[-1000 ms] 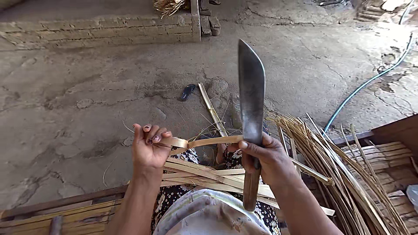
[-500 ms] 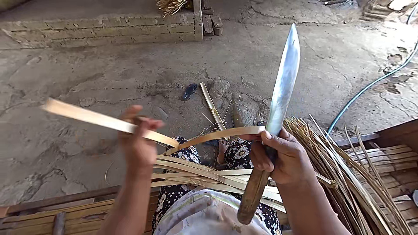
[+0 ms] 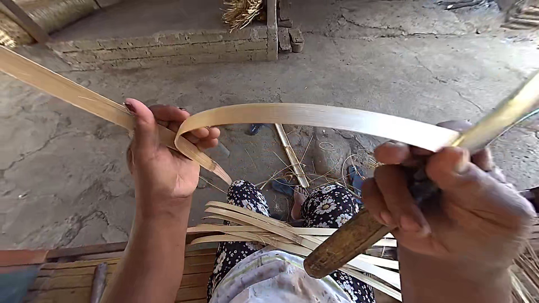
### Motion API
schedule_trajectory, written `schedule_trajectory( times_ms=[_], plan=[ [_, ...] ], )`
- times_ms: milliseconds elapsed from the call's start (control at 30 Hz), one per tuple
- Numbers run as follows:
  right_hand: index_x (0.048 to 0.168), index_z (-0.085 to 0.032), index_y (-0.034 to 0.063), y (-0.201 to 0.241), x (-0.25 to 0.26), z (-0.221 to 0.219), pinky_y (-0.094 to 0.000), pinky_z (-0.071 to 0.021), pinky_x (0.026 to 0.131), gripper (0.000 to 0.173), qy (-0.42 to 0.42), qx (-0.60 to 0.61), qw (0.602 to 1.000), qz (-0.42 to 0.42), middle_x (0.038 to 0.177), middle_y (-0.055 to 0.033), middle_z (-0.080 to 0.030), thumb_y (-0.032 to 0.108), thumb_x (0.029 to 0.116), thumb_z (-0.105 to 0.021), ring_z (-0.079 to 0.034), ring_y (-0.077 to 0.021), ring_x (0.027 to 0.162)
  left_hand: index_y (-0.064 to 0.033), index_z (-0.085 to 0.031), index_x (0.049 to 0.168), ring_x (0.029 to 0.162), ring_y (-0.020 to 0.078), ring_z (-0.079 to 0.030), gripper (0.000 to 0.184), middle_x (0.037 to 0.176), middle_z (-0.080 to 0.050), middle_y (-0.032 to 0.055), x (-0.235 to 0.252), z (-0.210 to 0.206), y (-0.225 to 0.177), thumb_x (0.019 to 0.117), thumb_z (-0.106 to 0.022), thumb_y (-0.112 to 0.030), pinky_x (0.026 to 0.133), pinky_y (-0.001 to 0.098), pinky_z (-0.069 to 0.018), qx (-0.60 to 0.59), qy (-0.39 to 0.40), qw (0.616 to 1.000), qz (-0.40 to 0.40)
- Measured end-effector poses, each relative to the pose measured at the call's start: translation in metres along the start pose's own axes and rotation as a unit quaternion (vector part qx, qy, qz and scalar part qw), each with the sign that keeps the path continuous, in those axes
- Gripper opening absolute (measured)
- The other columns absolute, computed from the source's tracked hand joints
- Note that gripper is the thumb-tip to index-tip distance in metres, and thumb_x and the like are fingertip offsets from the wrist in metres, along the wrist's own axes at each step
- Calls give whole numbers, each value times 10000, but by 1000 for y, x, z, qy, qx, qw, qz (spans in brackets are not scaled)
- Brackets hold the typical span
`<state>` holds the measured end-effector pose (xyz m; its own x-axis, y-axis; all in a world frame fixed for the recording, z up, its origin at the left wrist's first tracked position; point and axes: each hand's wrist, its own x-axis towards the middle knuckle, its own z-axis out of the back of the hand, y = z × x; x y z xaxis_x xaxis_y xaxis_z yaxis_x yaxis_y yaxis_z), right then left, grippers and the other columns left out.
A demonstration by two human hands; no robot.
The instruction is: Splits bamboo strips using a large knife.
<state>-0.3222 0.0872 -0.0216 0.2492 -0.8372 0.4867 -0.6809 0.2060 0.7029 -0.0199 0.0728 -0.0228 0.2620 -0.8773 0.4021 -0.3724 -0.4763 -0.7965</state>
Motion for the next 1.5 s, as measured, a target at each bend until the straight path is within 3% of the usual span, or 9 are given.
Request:
schedule_trajectory(
  times_ms=[333, 600, 867, 967, 1067, 1167, 1300, 1400, 1500],
  plan=[
    [1130, -584, 80, 7, 25, -12, -206, -542, 433, 177, -16, -34, 999, 0, 1050, -137, -735, 188, 1102, -447, -607, -84, 493, -186, -641, 867, 725, 127, -727, 698, 762, -720, -7, 38, -22, -58, 1091, -78, -532, 628, 296, -629, -1, 21, 1000, 7],
    [1034, -629, 108, -9, -2, 36, -196, -533, 432, 165, -138, -41, 987, -73, 932, -108, -748, 147, 1067, -472, -595, -62, 467, -189, -635, 770, 839, 183, -747, 644, 719, -707, 4, 48, 17, -42, 1095, -199, -534, 863, 421, -626, -122, -116, 985, 30],
    [1020, -651, 131, 26, -26, 97, -184, -531, 433, 215, -180, -88, 979, -40, 906, -53, -752, 197, 1077, -455, -585, -40, 462, -184, -541, 698, 454, 59, -482, 642, 507, -453, -71, 57, 46, -7, 1093, -179, -538, 504, 215, -481, -245, -95, 965, -3],
    [1017, -672, 138, 35, -25, 95, -178, -529, 435, 219, -173, -121, 977, -23, 825, -38, -742, 209, 1071, -472, -588, -33, 461, -208, -558, 760, 424, 37, -442, 606, 496, -428, -97, 58, 16, -9, 1104, -164, -514, 459, 202, -445, -142, -75, 985, -57],
    [1060, -708, 122, 44, -22, 93, -184, -536, 446, 214, -118, -126, 985, 10, 730, -17, -704, 266, 1055, -550, -589, -37, 468, -182, -566, 1117, 683, 62, -631, 206, 750, -614, -86, 58, -10, 2, 1110, -363, -216, 693, 266, -580, 67, 25, 990, -124],
    [1102, -716, 99, 57, -23, 86, -195, -555, 487, 275, -47, -107, 992, 44, 685, -3, -683, 298, 1071, -528, -617, -51, 505, -23, -612, 1149, 810, 111, -706, 178, 888, -716, 15, 53, -30, 37, 1033, -513, -115, 793, 314, -609, 192, 101, 976, -11],
    [1168, -704, 141, 75, -35, 87, -185, -550, 504, 312, -70, -201, 971, 112, 666, 38, -676, 354, 1083, -493, -620, -41, 508, -49, -676, 968, 495, 34, -538, 463, 596, -575, -55, 69, -37, 55, 1119, -356, -349, 492, 203, -493, 233, 117, 965, 33],
    [1227, -679, 156, 76, -45, 85, -186, -543, 509, 324, -106, -332, 921, 172, 704, 64, -686, 388, 1058, -530, -612, -35, 519, -70, -686, 956, 466, 13, -432, 494, 567, -485, -92, 96, -48, 27, 1128, -315, -346, 465, 202, -397, 343, 124, 926, -95],
    [1257, -695, 214, 48, -50, 50, -145, -522, 514, 270, -64, -426, 892, 137, 955, 72, -765, 348, 1038, -612, -640, 11, 621, -78, -678, 998, 439, 14, -401, 447, 556, -475, -75, 98, -69, 1, 1117, -370, -380, 429, 178, -346, 356, 206, 911, 9]
  ],
)
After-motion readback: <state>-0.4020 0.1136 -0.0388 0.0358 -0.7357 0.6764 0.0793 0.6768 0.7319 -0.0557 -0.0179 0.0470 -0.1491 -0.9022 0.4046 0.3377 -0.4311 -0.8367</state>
